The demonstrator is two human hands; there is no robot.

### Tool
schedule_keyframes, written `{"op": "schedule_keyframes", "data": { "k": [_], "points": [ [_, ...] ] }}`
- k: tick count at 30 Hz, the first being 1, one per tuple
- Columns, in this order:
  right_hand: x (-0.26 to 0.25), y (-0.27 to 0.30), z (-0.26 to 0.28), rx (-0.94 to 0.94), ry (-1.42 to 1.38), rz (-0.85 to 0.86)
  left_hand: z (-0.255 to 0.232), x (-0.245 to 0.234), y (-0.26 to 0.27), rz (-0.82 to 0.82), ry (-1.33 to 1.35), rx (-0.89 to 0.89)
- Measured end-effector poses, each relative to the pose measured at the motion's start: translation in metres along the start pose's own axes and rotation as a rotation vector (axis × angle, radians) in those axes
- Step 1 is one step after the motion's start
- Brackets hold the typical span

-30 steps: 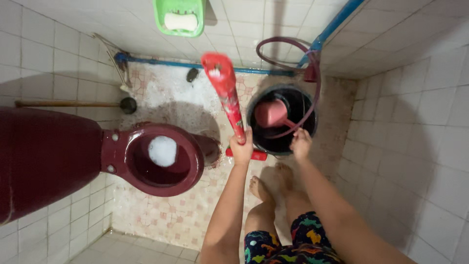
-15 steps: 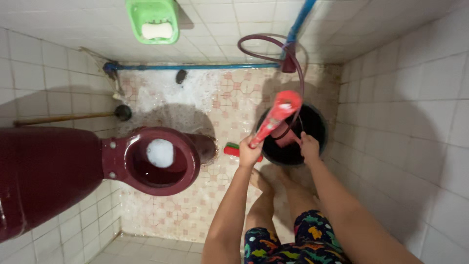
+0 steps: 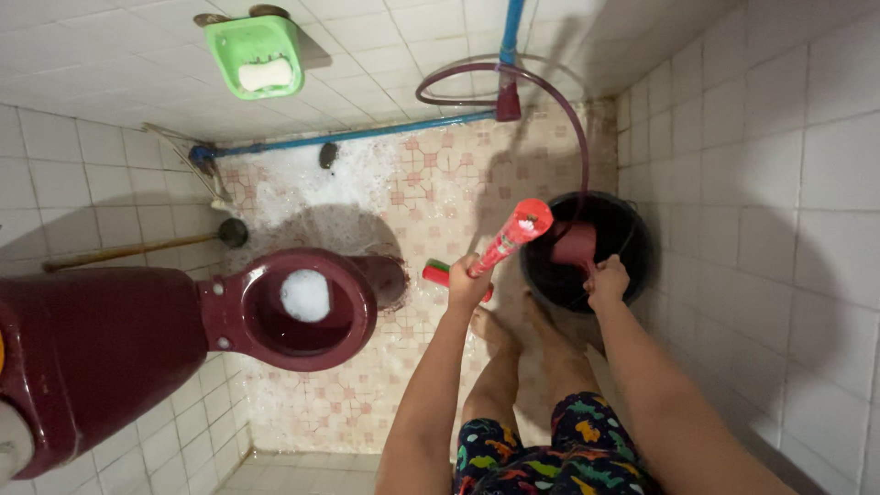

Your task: The person scrubs a toilet bowl and the surrounding tiled floor with a long-handled brush, then rinses the area by pouring water from a bucket using a pink dipper.

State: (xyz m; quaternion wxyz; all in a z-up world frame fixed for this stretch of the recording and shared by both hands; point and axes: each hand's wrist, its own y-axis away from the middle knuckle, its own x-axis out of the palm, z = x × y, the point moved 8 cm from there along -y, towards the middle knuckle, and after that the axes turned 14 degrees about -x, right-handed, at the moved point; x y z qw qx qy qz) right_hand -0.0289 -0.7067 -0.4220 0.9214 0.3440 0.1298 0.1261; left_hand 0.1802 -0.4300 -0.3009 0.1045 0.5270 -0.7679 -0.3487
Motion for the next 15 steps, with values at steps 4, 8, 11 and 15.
{"op": "schedule_keyframes", "data": {
  "k": [4, 8, 11, 15],
  "points": [
    [-0.029, 0.014, -0.002, 0.08, -0.149, -0.072, 0.011, 0.0, 0.0, -0.027, -0.093, 0.151],
    [-0.043, 0.031, -0.002, 0.115, -0.266, -0.109, 0.047, -0.003, -0.003, -0.094, -0.226, 0.201],
    [-0.053, 0.047, 0.004, 0.124, -0.244, -0.11, 0.057, -0.011, 0.01, -0.149, -0.198, 0.292],
    [-0.063, 0.073, -0.002, 0.148, -0.187, -0.055, 0.07, -0.024, 0.03, -0.033, -0.07, 0.037]
  ]
}}
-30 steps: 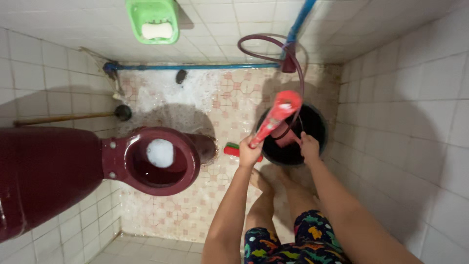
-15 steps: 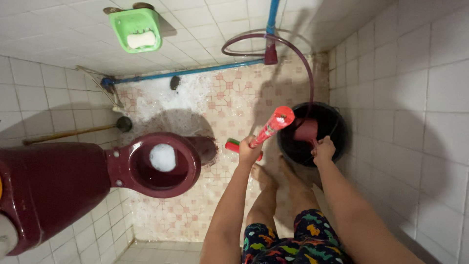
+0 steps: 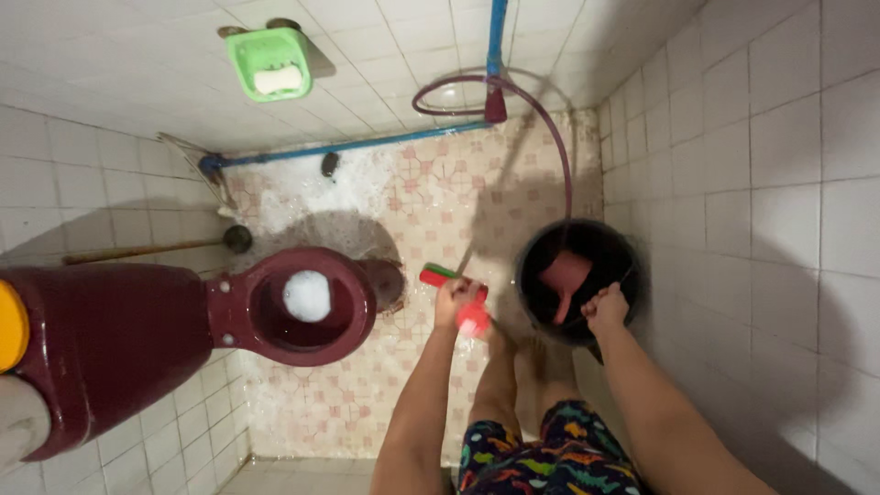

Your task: The person scrubs a toilet bowl and the surrounding tiled floor with a long-handled brush, then rinses the area by pouring water from a bucket using a pink dipper.

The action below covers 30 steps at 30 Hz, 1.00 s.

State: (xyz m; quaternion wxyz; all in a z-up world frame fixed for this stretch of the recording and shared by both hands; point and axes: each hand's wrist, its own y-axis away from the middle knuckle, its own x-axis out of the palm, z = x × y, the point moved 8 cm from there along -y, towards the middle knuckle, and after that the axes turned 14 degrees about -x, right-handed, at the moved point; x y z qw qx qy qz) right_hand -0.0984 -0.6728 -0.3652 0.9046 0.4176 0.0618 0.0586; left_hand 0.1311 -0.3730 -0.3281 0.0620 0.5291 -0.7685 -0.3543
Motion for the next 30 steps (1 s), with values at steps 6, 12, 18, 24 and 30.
{"op": "schedule_keyframes", "data": {
  "k": [6, 12, 18, 24, 30],
  "points": [
    [-0.024, 0.028, -0.025, 0.038, 0.003, 0.172, 0.023, -0.031, 0.056, -0.305, -0.51, 0.042],
    [-0.028, 0.072, -0.05, 0.091, 0.088, 0.165, 0.017, -0.064, 0.089, -0.336, -0.199, 0.038],
    [-0.052, 0.113, -0.082, 0.211, -0.039, 0.08, 0.016, -0.062, 0.121, -0.291, -0.222, -0.083],
    [-0.067, 0.14, -0.115, 0.226, -0.095, 0.028, 0.015, -0.017, 0.157, -0.04, -0.16, -0.1],
    [-0.089, 0.169, -0.143, 0.291, -0.107, 0.076, 0.023, -0.013, 0.197, -0.043, -0.122, -0.147]
  ]
}}
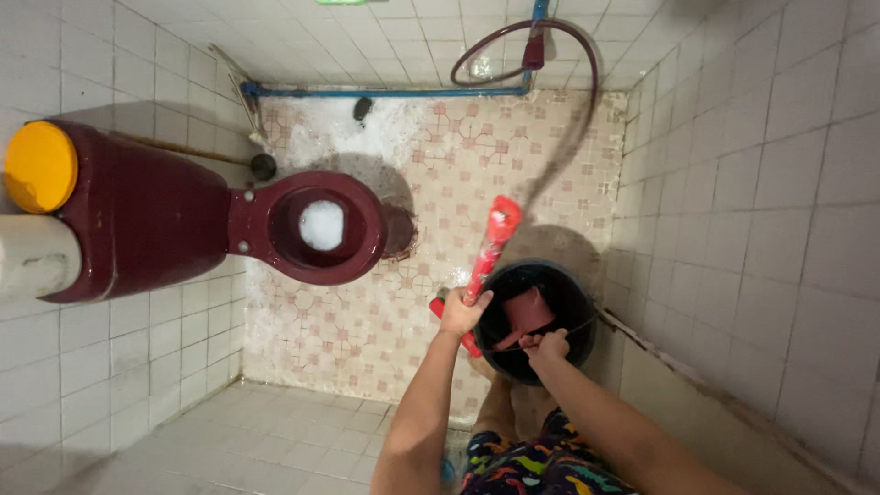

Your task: The person scrubs a toilet bowl and the surrounding tiled floor with a long-handled brush, then rinses the area by pouring water from a bucket using a pink dipper.

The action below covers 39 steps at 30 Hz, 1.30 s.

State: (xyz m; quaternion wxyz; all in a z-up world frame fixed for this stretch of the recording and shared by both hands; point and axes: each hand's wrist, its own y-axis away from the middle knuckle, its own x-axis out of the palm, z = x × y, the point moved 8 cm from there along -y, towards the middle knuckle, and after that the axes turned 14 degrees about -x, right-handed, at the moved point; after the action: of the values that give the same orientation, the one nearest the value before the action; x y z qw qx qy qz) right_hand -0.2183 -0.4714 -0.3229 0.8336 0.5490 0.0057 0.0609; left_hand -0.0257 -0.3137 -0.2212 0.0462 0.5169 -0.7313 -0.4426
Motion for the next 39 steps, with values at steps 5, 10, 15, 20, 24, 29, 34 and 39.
{"op": "schedule_keyframes", "data": {
  "k": [5, 10, 15, 20, 24, 29, 34, 39],
  "points": [
    [0.015, 0.015, -0.012, -0.001, 0.096, 0.086, 0.036, -0.025, 0.027, -0.067, 0.064, 0.069],
    [0.029, 0.045, -0.023, -0.081, 0.411, 0.169, 0.07, -0.06, 0.055, -0.164, 0.205, 0.088],
    [0.053, 0.088, -0.028, -0.103, 0.584, 0.337, 0.084, -0.098, 0.086, -0.276, 0.256, 0.07],
    [0.081, 0.131, -0.023, -0.172, 0.831, 0.59, 0.09, -0.136, 0.127, -0.332, 0.424, 0.067],
    [0.118, 0.163, -0.026, -0.292, 1.074, 0.771, 0.104, -0.161, 0.157, -0.456, 0.481, 0.045],
    [0.153, 0.19, -0.049, -0.363, 1.388, 1.0, 0.137, -0.171, 0.173, -0.601, 0.536, -0.067],
    [0.166, 0.211, -0.082, -0.324, 1.694, 1.299, 0.162, -0.157, 0.204, -0.728, 0.723, -0.144],
    [0.172, 0.238, -0.117, -0.346, 2.044, 1.557, 0.192, -0.134, 0.245, -0.876, 0.831, -0.214]
  ]
}}
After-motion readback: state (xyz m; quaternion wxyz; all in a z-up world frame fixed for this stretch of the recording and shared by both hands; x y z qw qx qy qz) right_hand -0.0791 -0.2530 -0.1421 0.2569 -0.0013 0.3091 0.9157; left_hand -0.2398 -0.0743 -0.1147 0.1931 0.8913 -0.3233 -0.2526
